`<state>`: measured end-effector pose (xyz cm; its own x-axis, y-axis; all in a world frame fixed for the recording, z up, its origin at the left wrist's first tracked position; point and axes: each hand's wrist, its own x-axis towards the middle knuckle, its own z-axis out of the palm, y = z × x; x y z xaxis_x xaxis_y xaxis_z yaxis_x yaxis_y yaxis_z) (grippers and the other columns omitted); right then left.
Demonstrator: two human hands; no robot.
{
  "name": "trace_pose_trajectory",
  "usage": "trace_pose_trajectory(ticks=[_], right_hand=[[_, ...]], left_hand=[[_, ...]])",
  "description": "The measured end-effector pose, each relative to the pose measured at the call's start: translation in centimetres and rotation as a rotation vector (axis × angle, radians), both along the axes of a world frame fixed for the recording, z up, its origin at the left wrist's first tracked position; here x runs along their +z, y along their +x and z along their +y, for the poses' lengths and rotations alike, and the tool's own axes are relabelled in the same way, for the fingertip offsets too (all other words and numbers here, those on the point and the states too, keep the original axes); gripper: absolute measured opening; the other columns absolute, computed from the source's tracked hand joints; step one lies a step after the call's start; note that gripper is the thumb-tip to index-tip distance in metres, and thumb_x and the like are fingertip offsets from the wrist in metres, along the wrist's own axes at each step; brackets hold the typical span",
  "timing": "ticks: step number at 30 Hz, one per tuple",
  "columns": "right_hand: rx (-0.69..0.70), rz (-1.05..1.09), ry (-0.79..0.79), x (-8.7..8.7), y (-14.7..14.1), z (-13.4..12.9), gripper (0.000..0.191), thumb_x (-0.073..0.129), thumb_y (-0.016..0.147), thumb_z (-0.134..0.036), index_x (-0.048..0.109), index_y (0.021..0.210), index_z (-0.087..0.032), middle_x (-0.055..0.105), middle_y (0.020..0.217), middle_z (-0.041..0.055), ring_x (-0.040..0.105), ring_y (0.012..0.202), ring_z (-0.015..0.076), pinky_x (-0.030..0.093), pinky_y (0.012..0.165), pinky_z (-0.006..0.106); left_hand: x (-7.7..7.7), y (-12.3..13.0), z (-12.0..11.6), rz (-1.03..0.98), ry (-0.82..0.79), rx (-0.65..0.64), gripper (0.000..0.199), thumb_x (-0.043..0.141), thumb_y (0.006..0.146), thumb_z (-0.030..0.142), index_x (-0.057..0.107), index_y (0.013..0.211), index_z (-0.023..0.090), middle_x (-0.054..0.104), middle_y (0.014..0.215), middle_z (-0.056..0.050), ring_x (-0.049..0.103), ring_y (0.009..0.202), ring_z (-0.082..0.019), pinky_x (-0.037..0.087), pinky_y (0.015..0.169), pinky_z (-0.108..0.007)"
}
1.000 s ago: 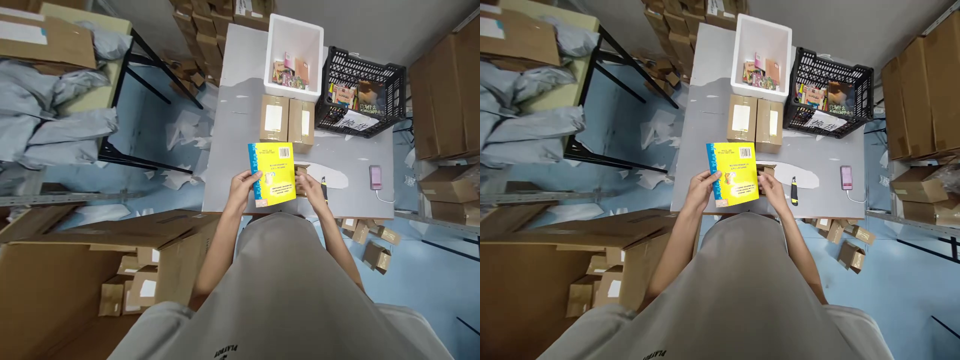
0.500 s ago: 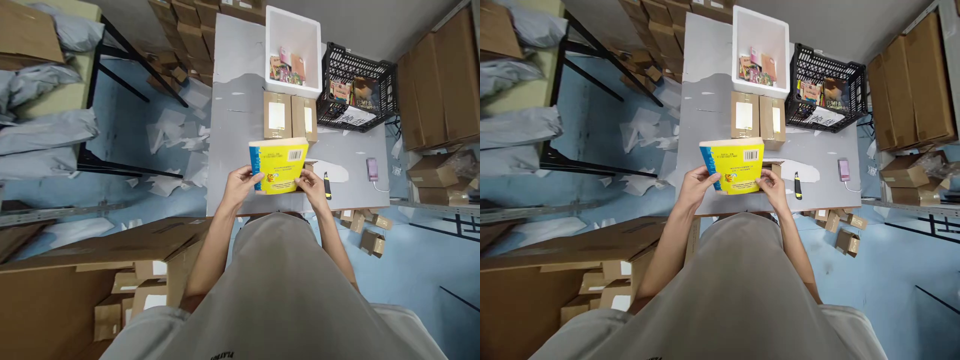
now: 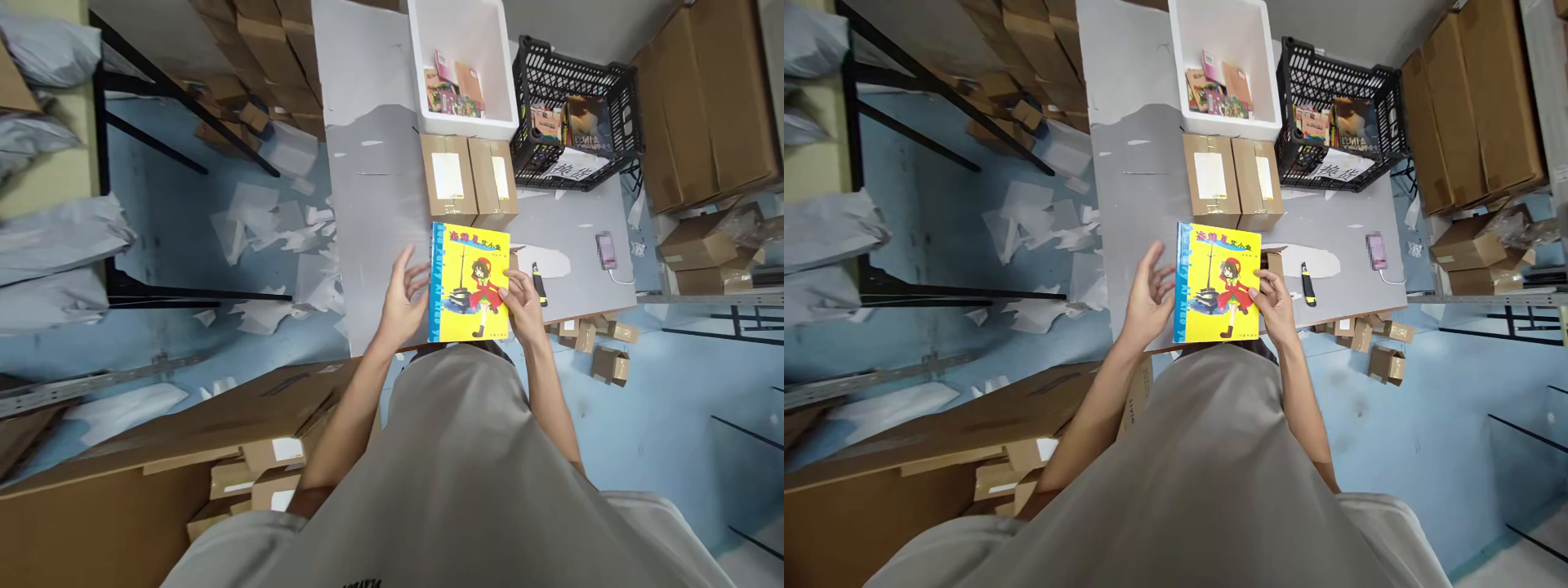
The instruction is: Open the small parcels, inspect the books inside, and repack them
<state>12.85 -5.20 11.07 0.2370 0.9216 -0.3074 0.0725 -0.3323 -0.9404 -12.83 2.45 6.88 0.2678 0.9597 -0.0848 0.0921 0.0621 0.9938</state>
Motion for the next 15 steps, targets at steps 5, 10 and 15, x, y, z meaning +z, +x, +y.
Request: trace_pose_trajectory(ticks=[5,10,15], right_hand=[[-0.01,0.01,0.084,0.4,0.0,0.2,0.079,0.08,0.088,-0.09,0.06,0.139,-0.033,0.081,0.142,0.0152,0.08,0.133,0.0378,0.072,0.103,0.054],[0.044,0.091,0.1,-0.3,1.5,1.0,0.073,0.085,0.089,-0.084,0.065,0.137,-0.033,0.082,0.14,0.0118,0.08,0.13,0.0345,0.071,0.104,0.051],[0.0,-0.107,0.187,-1.9,2.2,2.2,0.067,0.08,0.093,-0.08,0.075,0.133,-0.027,0.078,0.147,0.0175,0.075,0.136,0.0347,0.068,0.107,0.05]], left_hand=[[-0.9,2.0,-1.9,-0.299,-0.389,0.122,0.086,0.077,0.086,0.096,0.084,0.125,0.019,0.087,0.121,-0.016,0.084,0.114,-0.033,0.069,0.098,-0.044],[0.9,3.2,-3.0,-0.359,-0.437,0.18,0.074,0.104,0.065,0.079,0.086,0.103,0.019,0.088,0.105,-0.011,0.084,0.102,-0.032,0.07,0.093,-0.042],[2.1,4.7,-3.7,-0.333,-0.352,0.333,0.071,0.104,0.065,0.077,0.086,0.1,0.018,0.087,0.101,-0.01,0.082,0.093,-0.027,0.069,0.086,-0.038]])
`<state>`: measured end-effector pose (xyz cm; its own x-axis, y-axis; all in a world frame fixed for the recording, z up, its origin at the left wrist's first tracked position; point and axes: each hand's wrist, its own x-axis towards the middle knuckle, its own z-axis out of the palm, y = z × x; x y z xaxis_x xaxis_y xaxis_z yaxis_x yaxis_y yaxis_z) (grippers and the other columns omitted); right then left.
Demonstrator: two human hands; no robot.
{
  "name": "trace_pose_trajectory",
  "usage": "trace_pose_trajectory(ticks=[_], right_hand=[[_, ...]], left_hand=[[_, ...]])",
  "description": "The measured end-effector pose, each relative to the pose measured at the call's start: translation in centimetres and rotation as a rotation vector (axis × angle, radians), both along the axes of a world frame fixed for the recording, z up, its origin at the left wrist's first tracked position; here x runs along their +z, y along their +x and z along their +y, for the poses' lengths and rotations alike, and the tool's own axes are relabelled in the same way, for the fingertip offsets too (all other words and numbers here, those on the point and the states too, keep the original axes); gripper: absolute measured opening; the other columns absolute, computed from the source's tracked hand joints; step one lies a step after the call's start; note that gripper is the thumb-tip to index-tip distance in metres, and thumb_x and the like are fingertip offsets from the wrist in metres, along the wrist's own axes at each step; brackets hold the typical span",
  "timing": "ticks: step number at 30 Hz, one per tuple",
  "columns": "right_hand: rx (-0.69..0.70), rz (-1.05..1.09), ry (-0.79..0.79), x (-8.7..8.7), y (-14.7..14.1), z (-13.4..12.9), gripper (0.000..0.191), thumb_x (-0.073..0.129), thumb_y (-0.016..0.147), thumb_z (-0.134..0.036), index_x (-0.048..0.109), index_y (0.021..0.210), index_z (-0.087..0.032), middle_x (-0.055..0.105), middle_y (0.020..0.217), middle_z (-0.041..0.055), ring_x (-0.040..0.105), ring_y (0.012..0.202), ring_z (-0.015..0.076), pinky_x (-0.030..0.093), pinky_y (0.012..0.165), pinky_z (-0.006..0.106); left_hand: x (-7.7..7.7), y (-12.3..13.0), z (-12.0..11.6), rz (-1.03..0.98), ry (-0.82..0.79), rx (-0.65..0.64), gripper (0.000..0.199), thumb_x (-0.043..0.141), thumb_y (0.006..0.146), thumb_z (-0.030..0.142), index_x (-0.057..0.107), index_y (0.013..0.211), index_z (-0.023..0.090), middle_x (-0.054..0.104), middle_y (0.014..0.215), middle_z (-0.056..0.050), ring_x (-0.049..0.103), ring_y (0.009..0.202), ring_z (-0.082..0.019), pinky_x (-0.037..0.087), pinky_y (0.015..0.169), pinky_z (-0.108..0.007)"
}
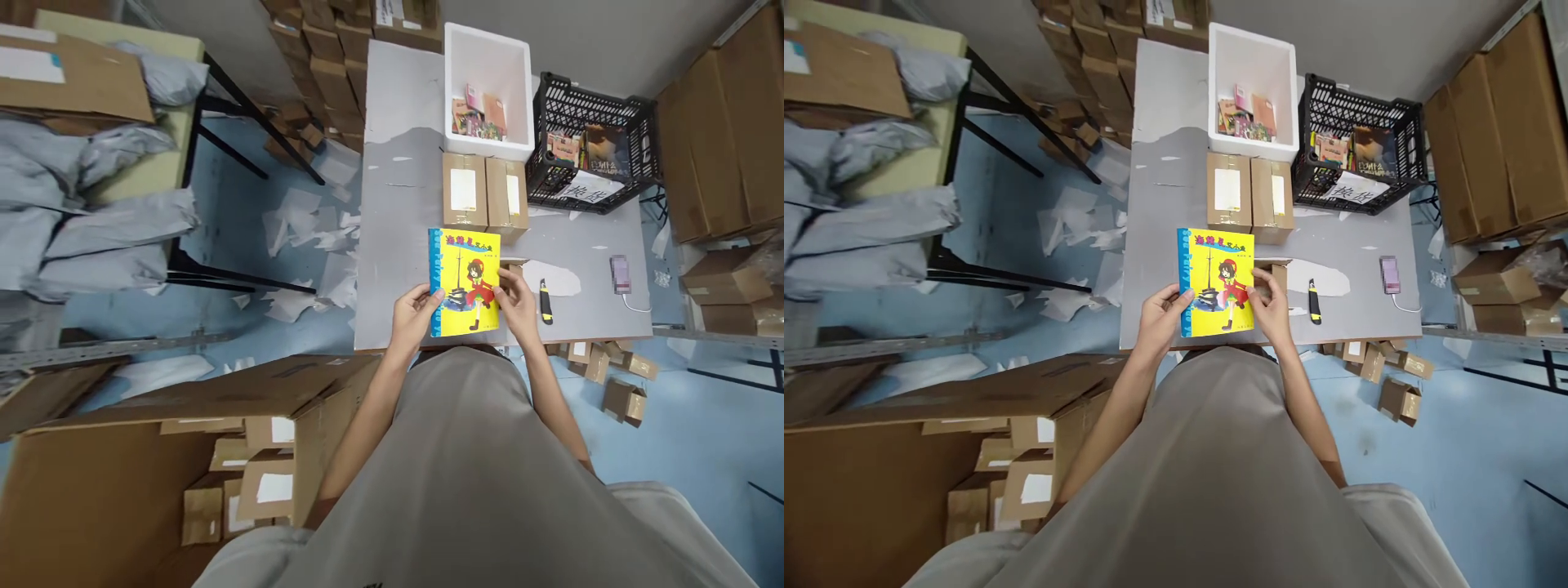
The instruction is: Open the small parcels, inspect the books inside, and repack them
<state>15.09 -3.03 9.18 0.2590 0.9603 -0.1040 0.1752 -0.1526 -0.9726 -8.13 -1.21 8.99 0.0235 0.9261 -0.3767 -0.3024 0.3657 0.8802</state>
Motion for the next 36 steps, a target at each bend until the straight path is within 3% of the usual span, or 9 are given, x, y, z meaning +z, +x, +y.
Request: trace_pose_trajectory(ticks=[4,7,11,13,18,22,25,29,36], right_hand=[[0.072,-0.013,0.002,0.7,-1.6,-0.5,0.062,0.073,0.101,-0.077,0.08,0.134,-0.024,0.081,0.145,0.016,0.076,0.134,0.0319,0.068,0.109,0.046],[0.157,0.103,-0.019,1.7,-2.8,-1.7,0.071,0.086,0.092,-0.077,0.078,0.139,-0.024,0.082,0.145,0.0136,0.08,0.129,0.0315,0.07,0.105,0.043],[0.013,0.142,-0.047,1.8,-1.4,-2.7,0.064,0.081,0.093,-0.081,0.08,0.115,-0.02,0.089,0.116,0.0128,0.084,0.106,0.0319,0.072,0.097,0.046],[-0.044,0.194,-0.036,1.5,0.4,-2.6,0.063,0.08,0.093,-0.081,0.079,0.111,-0.021,0.089,0.119,0.0142,0.085,0.11,0.034,0.072,0.099,0.048],[0.003,0.407,-0.084,2.0,4.9,-2.2,0.063,0.09,0.086,-0.078,0.077,0.118,-0.024,0.088,0.133,0.013,0.084,0.125,0.0385,0.073,0.103,0.052],[0.082,0.486,-0.134,3.0,7.1,-2.0,0.062,0.093,0.084,-0.077,0.077,0.116,-0.026,0.089,0.128,0.011,0.086,0.12,0.0389,0.075,0.097,0.052],[0.103,0.47,-0.152,2.9,8.0,-1.4,0.064,0.093,0.081,-0.08,0.077,0.112,-0.027,0.09,0.124,0.0096,0.086,0.12,0.0383,0.075,0.095,0.05],[0.118,0.476,-0.171,2.3,8.7,-0.5,0.064,0.095,0.079,-0.08,0.077,0.111,-0.027,0.09,0.124,0.0096,0.083,0.127,0.0393,0.075,0.097,0.05],[0.09,0.36,-0.13,0.1,8.6,1.2,0.074,0.087,0.084,-0.085,0.078,0.127,-0.025,0.087,0.134,0.0134,0.081,0.133,0.0396,0.072,0.107,0.054]], left_hand=[[0.8,2.9,-1.7,0.235,0.16,0.105,0.054,0.096,0.084,0.066,0.088,0.108,0.018,0.086,0.104,-0.009,0.08,0.088,-0.023,0.067,0.08,-0.034],[1.4,5.7,-3.5,0.569,0.442,0.08,0.027,0.083,0.101,0.045,0.089,0.113,0.022,0.085,0.105,-0.007,0.08,0.091,-0.021,0.066,0.084,-0.032],[2.3,8.9,-5.6,0.828,0.792,-0.028,0.019,0.076,0.106,0.027,0.089,0.12,0.025,0.086,0.112,-0.008,0.082,0.103,-0.022,0.067,0.095,-0.035],[2.5,9.5,-5.9,0.848,0.836,-0.073,0.021,0.078,0.107,0.027,0.088,0.125,0.026,0.085,0.118,-0.009,0.082,0.109,-0.023,0.066,0.101,-0.036],[2.5,7.6,-4.7,0.735,0.408,0.107,0.046,0.083,0.103,0.053,0.084,0.138,0.023,0.079,0.139,-0.016,0.077,0.118,-0.029,0.064,0.098,-0.041],[2.8,6.0,-3.1,0.258,0.025,-0.089,0.077,0.087,0.087,0.084,0.088,0.128,0.019,0.086,0.125,-0.018,0.079,0.108,-0.031,0.063,0.087,-0.04],[3.8,6.4,-2.5,0.109,-0.027,-0.188,0.079,0.091,0.078,0.089,0.091,0.114,0.019,0.088,0.113,-0.017,0.079,0.103,-0.032,0.063,0.085,-0.04],[4.8,7.7,-2.0,0.158,-0.055,-0.217,0.069,0.105,0.068,0.072,0.092,0.109,0.019,0.088,0.108,-0.013,0.075,0.087,-0.025,0.058,0.073,-0.034],[3.9,9.6,-1.2,0.163,-0.108,-0.208,0.068,0.102,0.066,0.075,0.091,0.1,0.017,0.084,0.089,-0.011,0.061,0.068,-0.017,0.039,0.054,-0.026]])
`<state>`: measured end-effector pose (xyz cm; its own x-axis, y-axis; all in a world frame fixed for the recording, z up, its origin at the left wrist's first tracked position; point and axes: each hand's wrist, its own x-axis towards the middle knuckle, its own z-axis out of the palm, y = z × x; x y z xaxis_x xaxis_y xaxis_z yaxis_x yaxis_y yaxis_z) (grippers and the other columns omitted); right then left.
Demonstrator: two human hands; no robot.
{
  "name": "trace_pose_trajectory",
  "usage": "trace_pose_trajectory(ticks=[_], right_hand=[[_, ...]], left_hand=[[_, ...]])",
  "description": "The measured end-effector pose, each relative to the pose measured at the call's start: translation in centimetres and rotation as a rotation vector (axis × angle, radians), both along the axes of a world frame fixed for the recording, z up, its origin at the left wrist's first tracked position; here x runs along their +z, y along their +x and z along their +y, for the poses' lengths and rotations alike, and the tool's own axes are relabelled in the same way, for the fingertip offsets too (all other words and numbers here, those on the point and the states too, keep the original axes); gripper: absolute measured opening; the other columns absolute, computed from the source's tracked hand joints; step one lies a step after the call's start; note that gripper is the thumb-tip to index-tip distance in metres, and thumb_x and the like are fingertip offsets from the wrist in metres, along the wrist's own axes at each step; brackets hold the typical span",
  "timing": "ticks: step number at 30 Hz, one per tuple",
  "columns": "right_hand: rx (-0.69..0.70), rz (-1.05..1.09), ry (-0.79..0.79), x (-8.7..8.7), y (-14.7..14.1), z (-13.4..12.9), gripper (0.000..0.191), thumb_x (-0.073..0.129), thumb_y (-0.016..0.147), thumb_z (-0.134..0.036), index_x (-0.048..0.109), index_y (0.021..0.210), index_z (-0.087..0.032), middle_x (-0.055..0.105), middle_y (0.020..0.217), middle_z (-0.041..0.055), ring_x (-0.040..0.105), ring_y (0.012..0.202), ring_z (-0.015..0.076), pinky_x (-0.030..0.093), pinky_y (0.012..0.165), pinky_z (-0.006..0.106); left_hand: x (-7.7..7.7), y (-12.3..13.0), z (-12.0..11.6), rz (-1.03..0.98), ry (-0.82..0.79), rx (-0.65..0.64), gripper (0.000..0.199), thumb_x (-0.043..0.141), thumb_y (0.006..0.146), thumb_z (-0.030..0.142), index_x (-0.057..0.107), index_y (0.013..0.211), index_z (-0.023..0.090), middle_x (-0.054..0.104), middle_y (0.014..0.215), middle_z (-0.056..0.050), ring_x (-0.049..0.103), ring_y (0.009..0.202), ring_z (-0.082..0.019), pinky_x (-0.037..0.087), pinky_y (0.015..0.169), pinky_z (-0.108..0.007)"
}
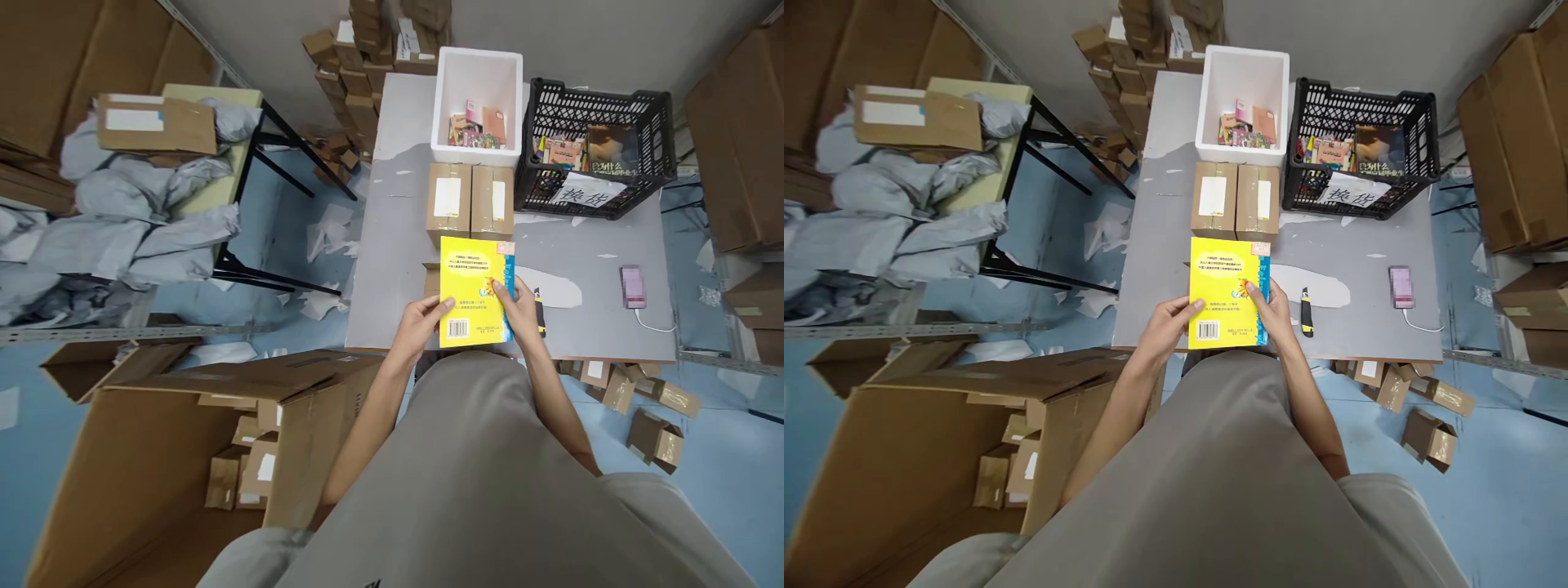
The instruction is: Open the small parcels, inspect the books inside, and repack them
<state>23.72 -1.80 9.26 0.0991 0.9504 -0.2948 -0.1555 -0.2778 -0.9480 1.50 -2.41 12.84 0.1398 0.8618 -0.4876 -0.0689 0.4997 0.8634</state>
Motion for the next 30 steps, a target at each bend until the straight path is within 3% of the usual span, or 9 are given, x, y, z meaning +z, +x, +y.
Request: trace_pose_trajectory(ticks=[4,9,11,14,17,21,26,30], right_hand=[[-0.111,-0.287,0.113,-0.8,-0.5,0.4,0.079,0.088,0.086,-0.08,0.077,0.141,-0.025,0.08,0.152,0.0174,0.075,0.144,0.0367,0.066,0.118,0.053],[0.071,-0.144,0.146,1.1,-3.4,-1.4,0.071,0.09,0.087,-0.074,0.082,0.139,-0.026,0.084,0.144,0.013,0.083,0.13,0.0331,0.074,0.097,0.043],[0.07,-0.129,0.155,1.9,-4.7,-2.0,0.07,0.096,0.081,-0.072,0.085,0.131,-0.025,0.087,0.136,0.0096,0.084,0.121,0.0316,0.074,0.094,0.041],[-0.039,-0.1,0.13,2.6,-5.3,-1.8,0.063,0.093,0.08,-0.078,0.086,0.108,-0.022,0.09,0.107,0.0076,0.084,0.099,0.0297,0.073,0.088,0.042],[-0.065,0.004,0.128,2.8,-4.5,-1.1,0.062,0.091,0.081,-0.081,0.084,0.099,-0.022,0.09,0.102,0.0089,0.085,0.093,0.0305,0.073,0.083,0.043],[0.02,0.15,0.087,3.1,-3.3,-0.9,0.065,0.097,0.076,-0.08,0.084,0.106,-0.023,0.091,0.105,0.0094,0.087,0.085,0.0312,0.074,0.075,0.044],[0.063,0.202,0.07,3.0,-2.7,-1.0,0.071,0.097,0.074,-0.083,0.084,0.109,-0.023,0.092,0.106,0.0091,0.088,0.084,0.0326,0.075,0.073,0.045],[0.066,0.147,0.122,2.9,-2.3,-0.5,0.067,0.097,0.076,-0.08,0.086,0.11,-0.024,0.092,0.113,0.0102,0.088,0.093,0.0334,0.075,0.079,0.046]], left_hand=[[-0.2,0.4,0.0,0.135,0.168,0.101,0.061,0.093,0.077,0.075,0.091,0.095,0.017,0.081,0.087,-0.008,0.059,0.066,-0.016,0.044,0.054,-0.028],[0.4,1.9,-1.3,0.454,0.549,0.116,0.031,0.081,0.1,0.049,0.092,0.111,0.022,0.08,0.102,-0.005,0.068,0.075,-0.014,0.058,0.065,-0.027],[0.3,2.7,-2.0,0.487,0.684,0.111,0.033,0.082,0.1,0.041,0.09,0.126,0.023,0.08,0.114,-0.008,0.075,0.089,-0.017,0.064,0.073,-0.028],[-0.1,3.2,-2.5,0.447,0.816,0.059,0.043,0.084,0.1,0.037,0.083,0.141,0.023,0.075,0.13,-0.013,0.078,0.105,-0.021,0.069,0.085,-0.033],[-0.3,2.1,-1.9,0.452,0.801,0.046,0.044,0.082,0.103,0.041,0.081,0.143,0.024,0.073,0.136,-0.013,0.076,0.101,-0.019,0.068,0.089,-0.034],[-0.1,-1.2,0.2,0.524,0.655,0.277,0.057,0.087,0.096,0.06,0.081,0.138,0.021,0.075,0.136,-0.016,0.074,0.101,-0.021,0.064,0.084,-0.033],[0.4,-3.7,0.9,0.143,0.292,0.09,0.069,0.094,0.08,0.08,0.084,0.113,0.02,0.085,0.107,-0.011,0.078,0.091,-0.026,0.069,0.081,-0.039],[0.1,-3.8,0.3,0.142,0.361,0.111,0.06,0.097,0.08,0.074,0.082,0.107,0.023,0.085,0.108,-0.009,0.078,0.093,-0.025,0.069,0.089,-0.041]])
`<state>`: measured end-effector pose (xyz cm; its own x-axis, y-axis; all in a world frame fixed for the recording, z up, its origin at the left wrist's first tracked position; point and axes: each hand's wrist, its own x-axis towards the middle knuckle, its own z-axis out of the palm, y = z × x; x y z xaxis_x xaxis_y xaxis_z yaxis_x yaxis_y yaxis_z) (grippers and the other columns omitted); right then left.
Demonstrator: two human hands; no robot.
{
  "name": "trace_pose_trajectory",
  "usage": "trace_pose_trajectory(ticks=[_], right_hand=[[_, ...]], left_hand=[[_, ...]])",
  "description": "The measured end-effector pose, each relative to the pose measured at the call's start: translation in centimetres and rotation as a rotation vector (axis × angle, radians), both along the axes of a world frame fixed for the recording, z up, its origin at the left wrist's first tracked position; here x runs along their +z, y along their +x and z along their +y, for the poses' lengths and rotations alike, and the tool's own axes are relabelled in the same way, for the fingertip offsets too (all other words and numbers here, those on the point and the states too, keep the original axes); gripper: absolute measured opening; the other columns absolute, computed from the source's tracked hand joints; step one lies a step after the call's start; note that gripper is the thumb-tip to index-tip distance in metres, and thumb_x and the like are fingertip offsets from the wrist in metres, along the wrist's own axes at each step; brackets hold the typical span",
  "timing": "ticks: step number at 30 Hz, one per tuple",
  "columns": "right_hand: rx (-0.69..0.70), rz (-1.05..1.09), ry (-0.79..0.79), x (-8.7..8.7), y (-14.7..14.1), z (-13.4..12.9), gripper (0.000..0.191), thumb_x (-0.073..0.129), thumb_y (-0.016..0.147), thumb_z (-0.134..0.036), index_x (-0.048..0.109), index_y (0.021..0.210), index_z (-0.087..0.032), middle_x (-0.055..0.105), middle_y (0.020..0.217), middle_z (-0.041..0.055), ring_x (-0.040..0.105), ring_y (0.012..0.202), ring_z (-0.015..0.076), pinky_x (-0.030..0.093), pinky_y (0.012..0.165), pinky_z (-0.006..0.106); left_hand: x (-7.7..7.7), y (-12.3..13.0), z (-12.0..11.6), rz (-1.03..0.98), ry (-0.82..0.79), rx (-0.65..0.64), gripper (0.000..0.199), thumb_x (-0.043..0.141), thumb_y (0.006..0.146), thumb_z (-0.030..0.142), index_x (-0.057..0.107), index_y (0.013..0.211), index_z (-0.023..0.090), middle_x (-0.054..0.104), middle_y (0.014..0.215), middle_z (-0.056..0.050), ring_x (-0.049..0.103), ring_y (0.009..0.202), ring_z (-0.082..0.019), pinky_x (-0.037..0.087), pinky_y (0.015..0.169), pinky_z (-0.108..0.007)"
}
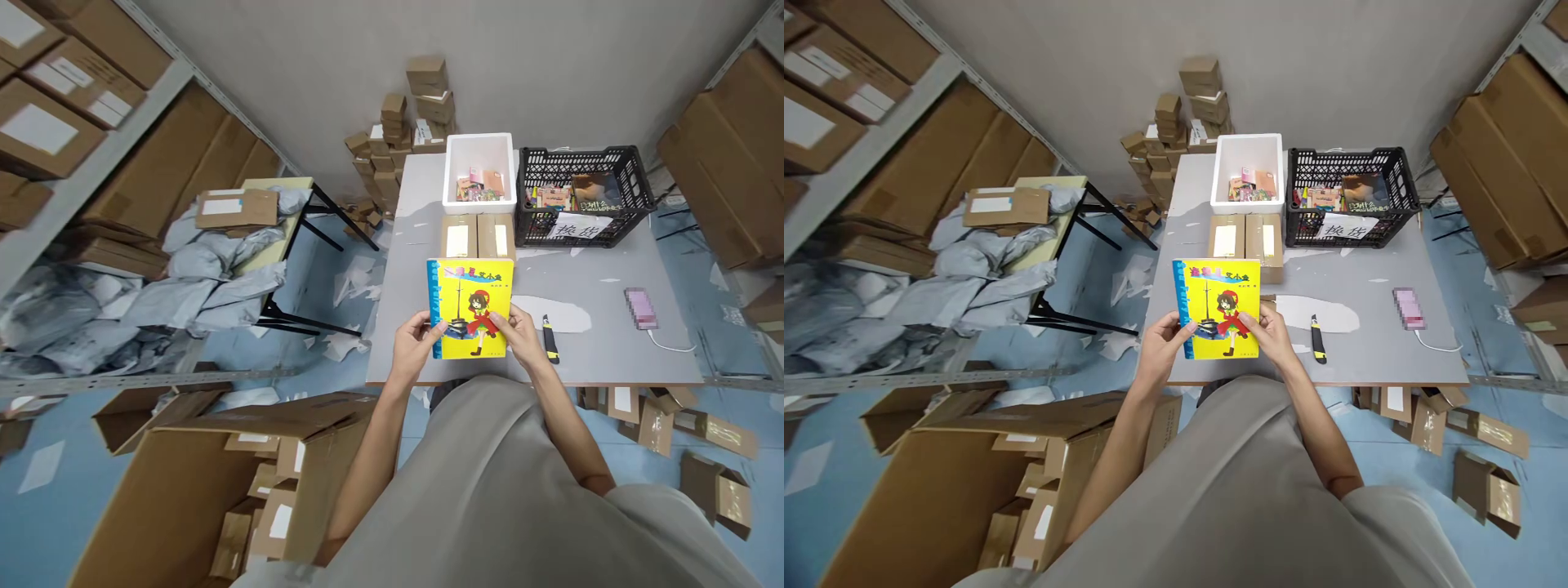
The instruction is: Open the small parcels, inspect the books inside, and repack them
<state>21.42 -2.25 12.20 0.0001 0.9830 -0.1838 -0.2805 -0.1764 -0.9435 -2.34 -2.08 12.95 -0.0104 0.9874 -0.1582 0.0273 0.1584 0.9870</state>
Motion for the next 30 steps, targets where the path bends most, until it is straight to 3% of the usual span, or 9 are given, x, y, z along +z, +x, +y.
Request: trace_pose_trajectory(ticks=[5,9,11,14,17,20,23,26,30], right_hand=[[-0.089,-0.165,0.21,0.7,1.0,0.5,0.056,0.099,0.076,-0.078,0.092,0.102,-0.029,0.091,0.122,0.0099,0.082,0.124,0.0351,0.065,0.115,0.055],[-0.051,-0.206,0.32,1.3,1.7,0.1,0.044,0.097,0.081,-0.074,0.094,0.098,-0.034,0.084,0.144,0.0112,0.075,0.14,0.0359,0.065,0.113,0.054],[-0.047,-0.238,0.343,1.3,2.0,-0.1,0.04,0.094,0.086,-0.072,0.094,0.099,-0.034,0.084,0.144,0.0107,0.075,0.138,0.0349,0.065,0.113,0.053],[-0.109,-0.322,0.338,0.6,2.2,-0.3,0.04,0.089,0.092,-0.066,0.094,0.111,-0.032,0.088,0.126,0.0089,0.079,0.122,0.0311,0.061,0.116,0.052],[-0.186,-0.33,0.281,-0.2,2.2,-0.4,0.056,0.089,0.091,-0.063,0.087,0.136,-0.03,0.087,0.103,0.0033,0.076,0.099,0.0245,0.064,0.106,0.045],[-0.205,-0.294,0.235,-0.7,2.1,-0.8,0.065,0.083,0.095,-0.067,0.081,0.148,-0.028,0.085,0.103,0.0036,0.073,0.09,0.0221,0.065,0.088,0.038],[-0.169,-0.292,0.217,-0.8,2.2,-1.3,0.055,0.078,0.097,-0.07,0.089,0.129,-0.026,0.086,0.114,0.0088,0.077,0.096,0.025,0.064,0.081,0.037],[-0.142,-0.277,0.189,-0.5,2.7,-1.6,0.048,0.077,0.097,-0.068,0.091,0.118,-0.026,0.087,0.124,0.0106,0.08,0.112,0.0295,0.066,0.091,0.04],[-0.088,-0.172,0.097,-0.2,3.8,-1.6,0.051,0.074,0.097,-0.068,0.089,0.123,-0.026,0.09,0.122,0.0081,0.083,0.106,0.0289,0.069,0.086,0.04]], left_hand=[[0.0,-0.4,0.7,0.196,0.317,0.054,0.052,0.093,0.083,0.073,0.082,0.1,0.025,0.085,0.111,-0.012,0.078,0.116,-0.031,0.061,0.114,-0.053],[0.8,-1.0,1.2,0.238,0.447,0.044,0.046,0.091,0.087,0.072,0.082,0.097,0.028,0.087,0.116,-0.013,0.074,0.137,-0.037,0.058,0.122,-0.061],[1.1,-1.2,1.2,0.229,0.447,0.037,0.046,0.093,0.086,0.072,0.083,0.097,0.028,0.088,0.115,-0.012,0.075,0.136,-0.037,0.058,0.122,-0.061],[1.0,-1.2,0.8,0.181,0.368,0.02,0.05,0.096,0.084,0.07,0.084,0.102,0.024,0.087,0.112,-0.012,0.081,0.119,-0.033,0.063,0.116,-0.054],[0.5,-1.0,0.3,0.121,0.243,0.017,0.068,0.093,0.087,0.069,0.081,0.135,0.021,0.087,0.11,-0.011,0.082,0.103,-0.027,0.068,0.1,-0.043],[0.1,-0.6,-0.3,0.068,0.178,-0.035,0.092,0.089,0.092,0.07,0.063,0.166,0.022,0.087,0.11,-0.011,0.082,0.102,-0.024,0.068,0.091,-0.036],[0.2,-0.4,-0.6,0.067,0.169,-0.046,0.077,0.087,0.093,0.072,0.078,0.15,0.02,0.087,0.117,-0.015,0.083,0.108,-0.028,0.069,0.089,-0.037],[0.6,-0.7,-0.6,0.087,0.175,-0.027,0.058,0.082,0.095,0.07,0.09,0.125,0.021,0.088,0.116,-0.014,0.082,0.109,-0.031,0.07,0.089,-0.04],[0.9,-0.9,-0.1,0.027,0.147,-0.117,0.058,0.09,0.087,0.063,0.089,0.127,0.021,0.088,0.108,-0.011,0.083,0.099,-0.028,0.069,0.089,-0.039]])
